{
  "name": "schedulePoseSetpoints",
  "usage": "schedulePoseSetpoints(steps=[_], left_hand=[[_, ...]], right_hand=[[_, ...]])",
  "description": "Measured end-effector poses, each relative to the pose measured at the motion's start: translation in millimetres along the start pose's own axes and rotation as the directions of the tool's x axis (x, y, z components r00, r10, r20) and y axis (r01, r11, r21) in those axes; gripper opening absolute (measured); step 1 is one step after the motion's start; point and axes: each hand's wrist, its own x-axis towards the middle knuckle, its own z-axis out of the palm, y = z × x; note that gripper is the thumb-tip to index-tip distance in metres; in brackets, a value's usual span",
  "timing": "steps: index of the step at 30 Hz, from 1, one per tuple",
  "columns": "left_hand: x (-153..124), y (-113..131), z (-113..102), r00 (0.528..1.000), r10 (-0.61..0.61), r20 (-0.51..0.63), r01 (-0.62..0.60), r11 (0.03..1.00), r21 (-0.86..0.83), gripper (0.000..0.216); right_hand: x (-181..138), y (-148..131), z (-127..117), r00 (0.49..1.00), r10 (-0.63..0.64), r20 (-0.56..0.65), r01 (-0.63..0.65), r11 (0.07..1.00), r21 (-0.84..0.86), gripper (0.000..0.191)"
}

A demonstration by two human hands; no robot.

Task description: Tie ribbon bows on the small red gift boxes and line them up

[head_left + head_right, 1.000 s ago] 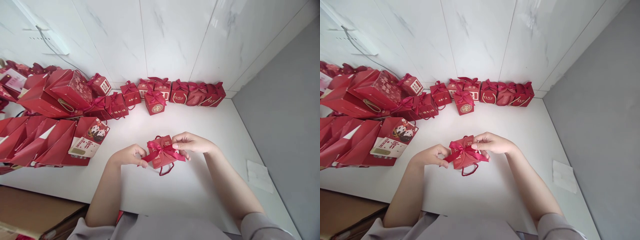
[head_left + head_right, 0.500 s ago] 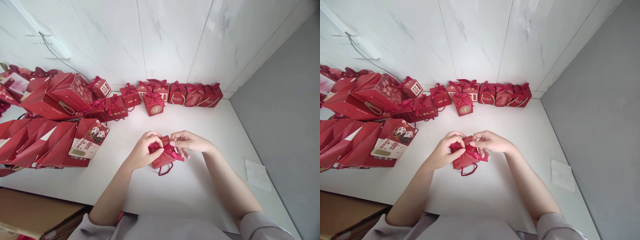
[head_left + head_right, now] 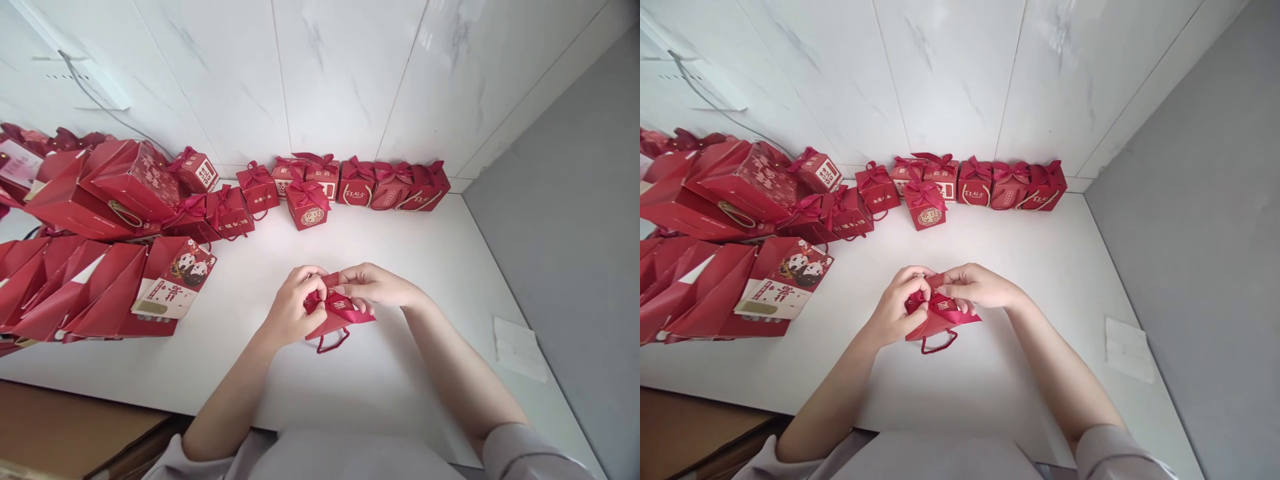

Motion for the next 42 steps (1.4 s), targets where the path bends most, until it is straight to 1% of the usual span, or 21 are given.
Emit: schedulePoseSetpoints(steps=[5,8,9,10,12,13,14,15,16,18,19,21,25,30,32,34,36,38,40,42], left_hand=[[-0.8,0.2,-1.0,1.0,-0.015,0.021,0.016,1.0,-0.015,0.016],[-0.4,-5.5,-3.9,1.0,-0.007,0.012,0.008,0.991,-0.133,0.013],[-0.1,-8.7,-5.5,1.0,-0.012,-0.026,0.008,0.985,-0.172,0.013],[0.4,-12.5,-7.5,0.996,-0.031,-0.087,0.014,0.982,-0.189,0.014],[1.2,-20.9,-11.9,0.968,-0.091,-0.236,0.061,0.989,-0.131,0.012],[1.3,-25.2,-14.1,0.952,-0.122,-0.281,0.102,0.991,-0.083,0.015],[1.1,-29.1,-16.2,0.945,-0.154,-0.29,0.146,0.988,-0.049,0.023],[0.5,-32.6,-18.1,0.946,-0.192,-0.26,0.187,0.981,-0.043,0.032],[-0.2,-35.4,-19.7,0.951,-0.23,-0.205,0.221,0.973,-0.066,0.039],[-2.2,-38.5,-21.9,0.953,-0.289,-0.09,0.274,0.949,-0.156,0.046],[-3.2,-38.9,-22.7,0.95,-0.307,-0.053,0.292,0.936,-0.195,0.047],[-4.7,-38.1,-23.8,0.948,-0.319,-0.009,0.308,0.922,-0.234,0.046],[-6.2,-35.0,-25.6,0.945,-0.32,0.073,0.328,0.91,-0.254,0.046],[-6.4,-35.9,-24.3,0.923,-0.346,0.167,0.384,0.853,-0.354,0.047],[-5.5,-35.6,-21.3,0.929,-0.332,0.164,0.37,0.843,-0.39,0.048],[-4.5,-34.1,-16.6,0.939,-0.317,0.131,0.342,0.845,-0.412,0.05],[-3.9,-32.0,-11.2,0.941,-0.328,0.089,0.333,0.839,-0.431,0.051],[-3.9,-30.6,-6.5,0.932,-0.357,0.059,0.344,0.823,-0.452,0.05],[-4.4,-31.0,-4.2,0.928,-0.369,0.05,0.347,0.809,-0.474,0.05],[-4.9,-32.6,-4.7,0.934,-0.352,0.061,0.334,0.8,-0.498,0.049]], right_hand=[[2.7,4.2,-1.4,1.0,-0.012,-0.011,0.012,1.0,-0.02,0.031],[-0.5,1.7,-4.2,1.0,-0.024,-0.015,0.025,1.0,0.003,0.032],[-2.9,-0.5,-5.7,0.999,-0.03,-0.022,0.03,0.999,0.018,0.034],[-5.8,-3.1,-7.2,0.999,-0.032,-0.04,0.033,0.999,0.03,0.036],[-11.8,-8.7,-10.3,0.994,-0.017,-0.104,0.018,1.0,0.014,0.04],[-14.4,-11.0,-11.4,0.991,0.001,-0.137,-0.003,1.0,-0.017,0.039],[-16.2,-12.6,-12.2,0.987,0.023,-0.158,-0.032,0.998,-0.058,0.038],[-17.1,-13.4,-12.5,0.986,0.045,-0.16,-0.062,0.993,-0.1,0.04],[-17.2,-13.5,-12.4,0.988,0.065,-0.144,-0.085,0.986,-0.14,0.044],[-15.3,-11.7,-11.2,0.991,0.092,-0.092,-0.108,0.976,-0.187,0.049],[-13.8,-10.3,-10.3,0.993,0.097,-0.072,-0.109,0.976,-0.188,0.05],[-11.1,-7.8,-8.8,0.994,0.09,-0.055,-0.097,0.983,-0.155,0.048],[-10.2,-7.5,-8.5,0.998,0.059,-0.025,-0.06,0.996,-0.073,0.043],[-13.7,-11.7,-12.1,0.994,0.085,0.069,-0.078,0.993,-0.093,0.045],[-14.4,-12.2,-12.7,0.99,0.096,0.104,-0.084,0.99,-0.11,0.044],[-14.2,-12.1,-12.0,0.992,0.073,0.107,-0.061,0.992,-0.112,0.041],[-13.2,-11.8,-10.4,0.994,0.036,0.099,-0.026,0.995,-0.099,0.038],[-11.7,-11.5,-8.7,0.995,0.019,0.1,-0.011,0.997,-0.079,0.037],[-10.4,-11.1,-7.8,0.994,0.02,0.111,-0.013,0.998,-0.064,0.038],[-9.8,-10.3,-8.3,0.993,0.022,0.116,-0.016,0.998,-0.054,0.039]])
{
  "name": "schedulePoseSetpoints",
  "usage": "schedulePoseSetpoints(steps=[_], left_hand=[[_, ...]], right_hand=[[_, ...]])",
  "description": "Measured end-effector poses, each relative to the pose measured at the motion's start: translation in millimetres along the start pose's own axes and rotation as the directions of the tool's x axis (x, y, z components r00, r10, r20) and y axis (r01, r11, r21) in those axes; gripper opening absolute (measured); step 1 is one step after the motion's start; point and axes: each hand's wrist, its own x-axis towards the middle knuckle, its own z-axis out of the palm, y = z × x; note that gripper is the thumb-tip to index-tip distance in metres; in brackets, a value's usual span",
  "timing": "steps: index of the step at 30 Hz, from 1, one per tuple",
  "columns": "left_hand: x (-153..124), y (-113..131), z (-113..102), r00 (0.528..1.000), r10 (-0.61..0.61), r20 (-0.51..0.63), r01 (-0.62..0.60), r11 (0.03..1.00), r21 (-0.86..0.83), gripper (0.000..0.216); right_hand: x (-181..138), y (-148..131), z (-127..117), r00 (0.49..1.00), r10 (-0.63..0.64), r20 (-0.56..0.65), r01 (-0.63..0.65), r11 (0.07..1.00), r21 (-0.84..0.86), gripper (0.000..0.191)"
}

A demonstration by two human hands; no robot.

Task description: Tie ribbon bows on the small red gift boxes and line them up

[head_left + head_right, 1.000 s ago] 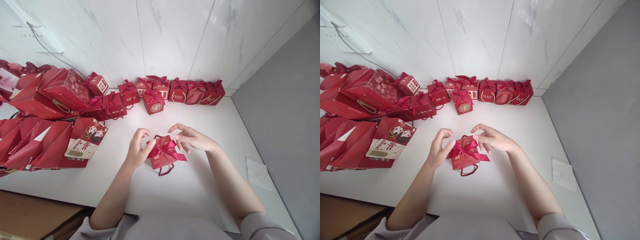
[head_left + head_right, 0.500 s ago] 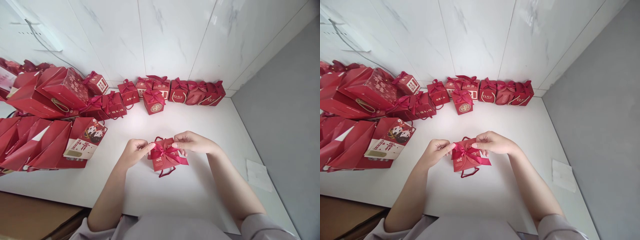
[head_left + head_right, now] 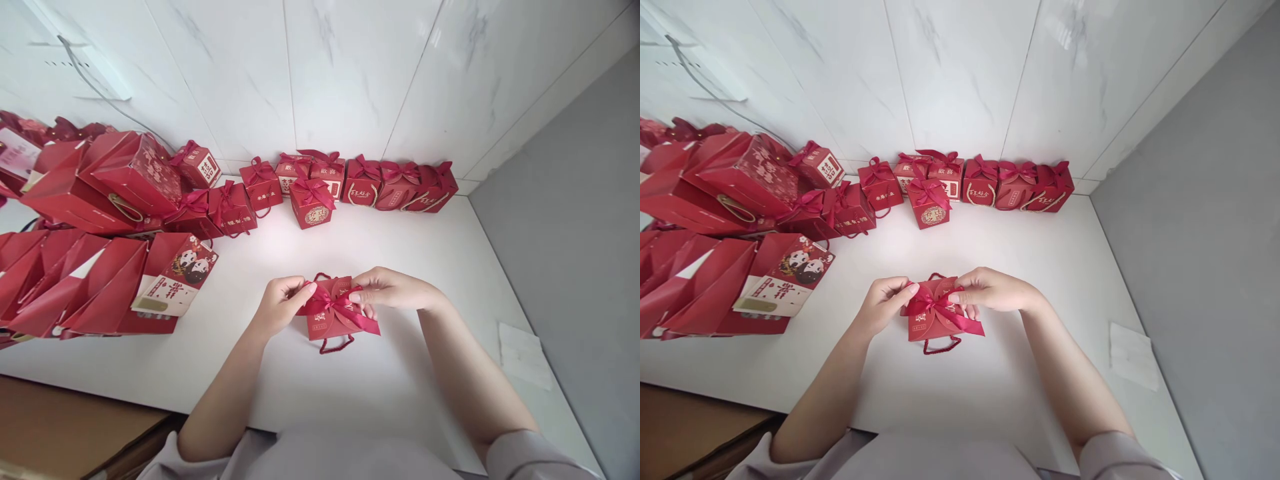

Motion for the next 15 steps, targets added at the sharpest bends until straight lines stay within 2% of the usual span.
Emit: schedulePoseSetpoints(steps=[6,15], left_hand=[[2.6,0.8,-7.0,0.999,0.046,0.019,-0.046,0.999,-0.016,0.047],[5.5,-3.7,-9.4,0.997,0.029,0.073,-0.028,1.0,-0.007,0.042]], right_hand=[[0.5,4.5,-4.0,0.999,-0.03,0.009,0.03,0.999,0.032,0.04],[2.6,7.5,-5.8,0.998,-0.057,0.015,0.057,0.998,0.022,0.04]])
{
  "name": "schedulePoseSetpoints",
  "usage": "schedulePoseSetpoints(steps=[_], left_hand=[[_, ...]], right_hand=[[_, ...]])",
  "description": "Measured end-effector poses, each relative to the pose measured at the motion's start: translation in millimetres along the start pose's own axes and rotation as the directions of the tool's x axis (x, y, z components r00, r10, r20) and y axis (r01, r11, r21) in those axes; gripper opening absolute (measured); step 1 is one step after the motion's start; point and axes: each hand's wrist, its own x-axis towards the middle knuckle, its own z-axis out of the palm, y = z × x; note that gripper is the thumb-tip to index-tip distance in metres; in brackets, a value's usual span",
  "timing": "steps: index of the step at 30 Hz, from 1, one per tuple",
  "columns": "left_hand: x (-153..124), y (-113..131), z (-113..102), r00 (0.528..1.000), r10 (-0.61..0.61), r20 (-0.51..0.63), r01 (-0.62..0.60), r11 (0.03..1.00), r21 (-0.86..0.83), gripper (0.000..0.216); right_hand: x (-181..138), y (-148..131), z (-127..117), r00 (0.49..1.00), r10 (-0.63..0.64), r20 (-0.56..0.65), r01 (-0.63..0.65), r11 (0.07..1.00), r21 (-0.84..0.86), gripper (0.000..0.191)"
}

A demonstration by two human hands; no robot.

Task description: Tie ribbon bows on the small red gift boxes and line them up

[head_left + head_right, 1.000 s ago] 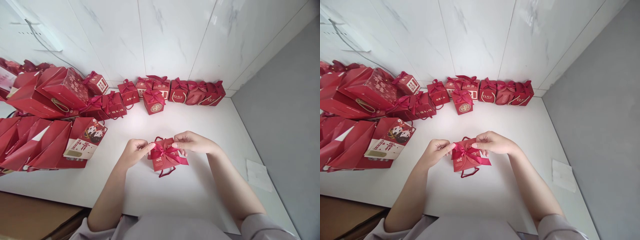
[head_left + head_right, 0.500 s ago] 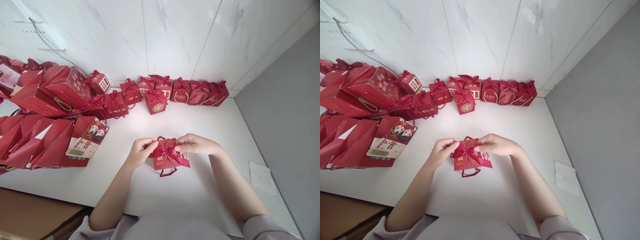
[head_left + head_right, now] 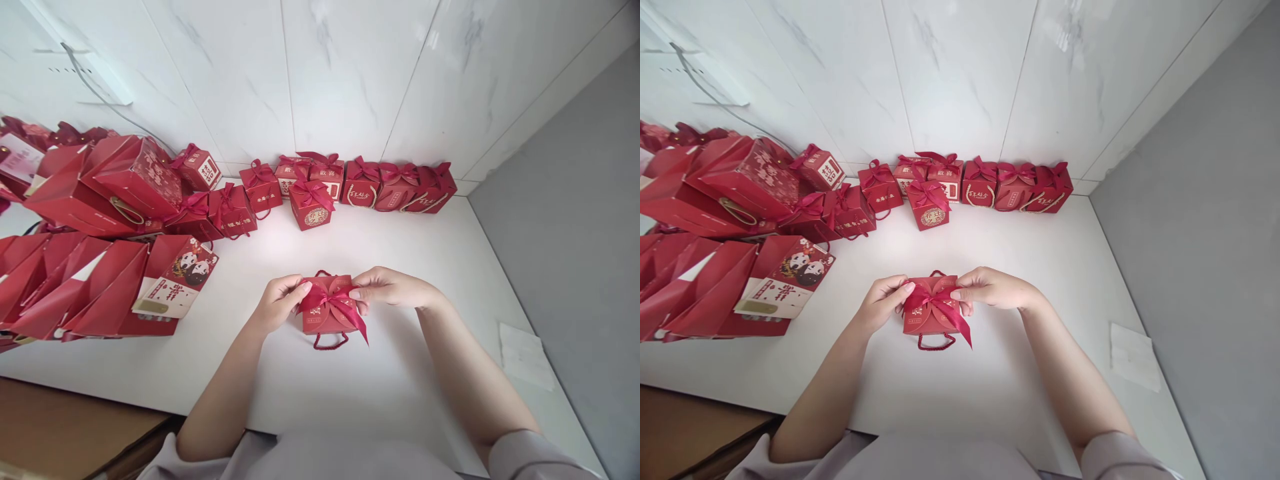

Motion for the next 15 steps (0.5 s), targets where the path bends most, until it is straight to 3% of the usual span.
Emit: schedulePoseSetpoints(steps=[7,10,12,15], left_hand=[[-1.4,1.7,-1.5,1.0,0.002,-0.021,-0.001,0.999,0.048,0.044],[-1.3,3.8,1.0,0.986,0.13,-0.103,-0.107,0.973,0.206,0.041],[-1.1,4.3,4.7,0.95,0.259,-0.174,-0.186,0.919,0.349,0.037],[-1.8,2.8,10.7,0.914,0.332,-0.235,-0.195,0.865,0.462,0.035]], right_hand=[[0.2,1.9,0.4,1.0,-0.01,-0.003,0.01,1.0,-0.025,0.038],[1.2,3.2,1.0,1.0,0.004,0.003,-0.004,1.0,-0.017,0.038],[1.9,3.2,1.7,1.0,-0.003,0.003,0.003,1.0,-0.019,0.038],[2.1,1.7,3.1,0.999,-0.012,-0.036,0.011,0.999,-0.031,0.039]])
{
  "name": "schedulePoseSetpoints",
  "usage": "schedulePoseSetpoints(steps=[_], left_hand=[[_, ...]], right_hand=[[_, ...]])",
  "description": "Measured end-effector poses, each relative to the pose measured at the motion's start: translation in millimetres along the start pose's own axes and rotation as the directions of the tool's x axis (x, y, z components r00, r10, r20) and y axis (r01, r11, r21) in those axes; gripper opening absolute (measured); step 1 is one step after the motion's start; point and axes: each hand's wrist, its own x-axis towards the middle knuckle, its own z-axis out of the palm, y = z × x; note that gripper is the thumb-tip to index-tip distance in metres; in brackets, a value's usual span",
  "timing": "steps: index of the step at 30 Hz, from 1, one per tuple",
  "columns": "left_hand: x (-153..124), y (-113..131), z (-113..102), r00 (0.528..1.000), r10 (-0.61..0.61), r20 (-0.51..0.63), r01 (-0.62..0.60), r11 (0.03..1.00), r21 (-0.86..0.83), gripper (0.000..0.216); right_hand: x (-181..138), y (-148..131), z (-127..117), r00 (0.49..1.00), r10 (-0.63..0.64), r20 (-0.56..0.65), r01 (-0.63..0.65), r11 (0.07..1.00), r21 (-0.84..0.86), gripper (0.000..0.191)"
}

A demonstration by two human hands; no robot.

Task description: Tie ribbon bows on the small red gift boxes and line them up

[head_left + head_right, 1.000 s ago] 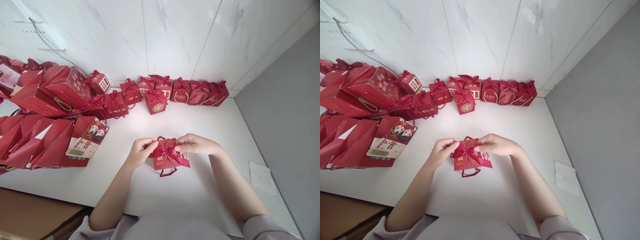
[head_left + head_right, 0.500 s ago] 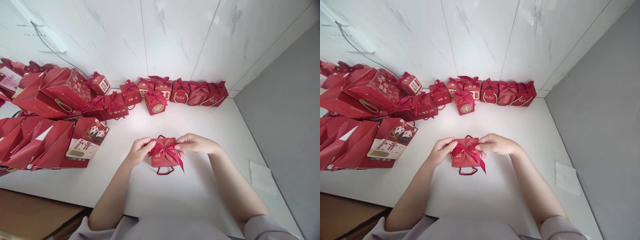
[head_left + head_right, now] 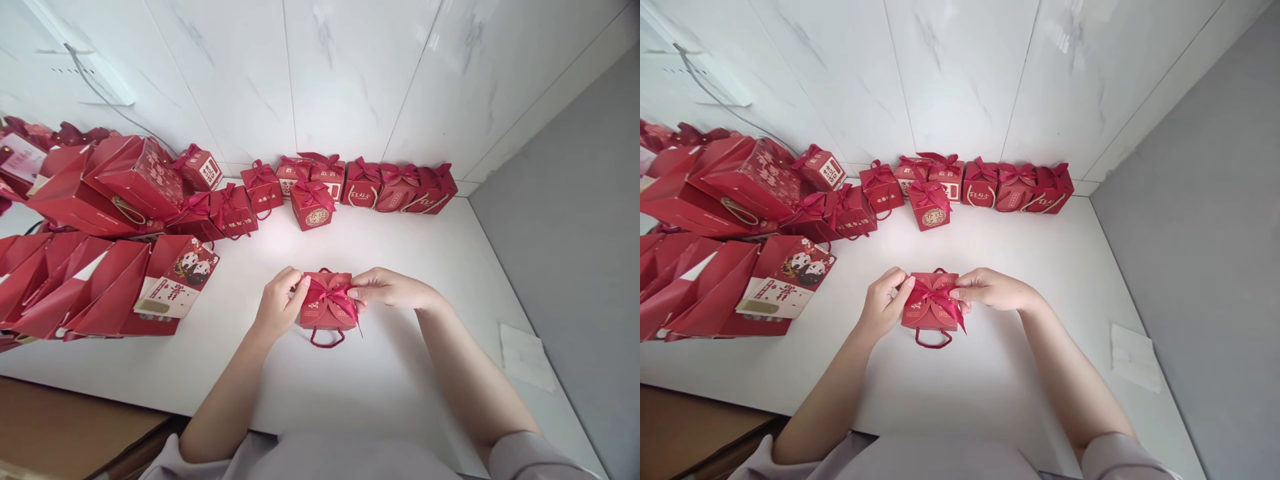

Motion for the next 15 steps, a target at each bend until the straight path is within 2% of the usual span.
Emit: schedulePoseSetpoints(steps=[4,10,15], left_hand=[[-3.7,-0.6,2.3,0.995,-0.096,0.026,0.098,0.991,-0.088,0.041],[-3.9,-1.8,0.0,0.973,-0.213,0.094,0.231,0.932,-0.278,0.044],[-2.9,-2.8,3.6,0.978,-0.193,0.075,0.207,0.936,-0.285,0.046]], right_hand=[[-1.1,-3.5,1.5,0.998,-0.001,-0.067,0.001,1.0,0.006,0.039],[-1.7,-5.2,2.0,0.998,-0.026,-0.057,0.027,1.0,0.015,0.036],[-2.4,-3.7,1.3,0.998,0.008,-0.07,-0.01,0.999,-0.031,0.037]])
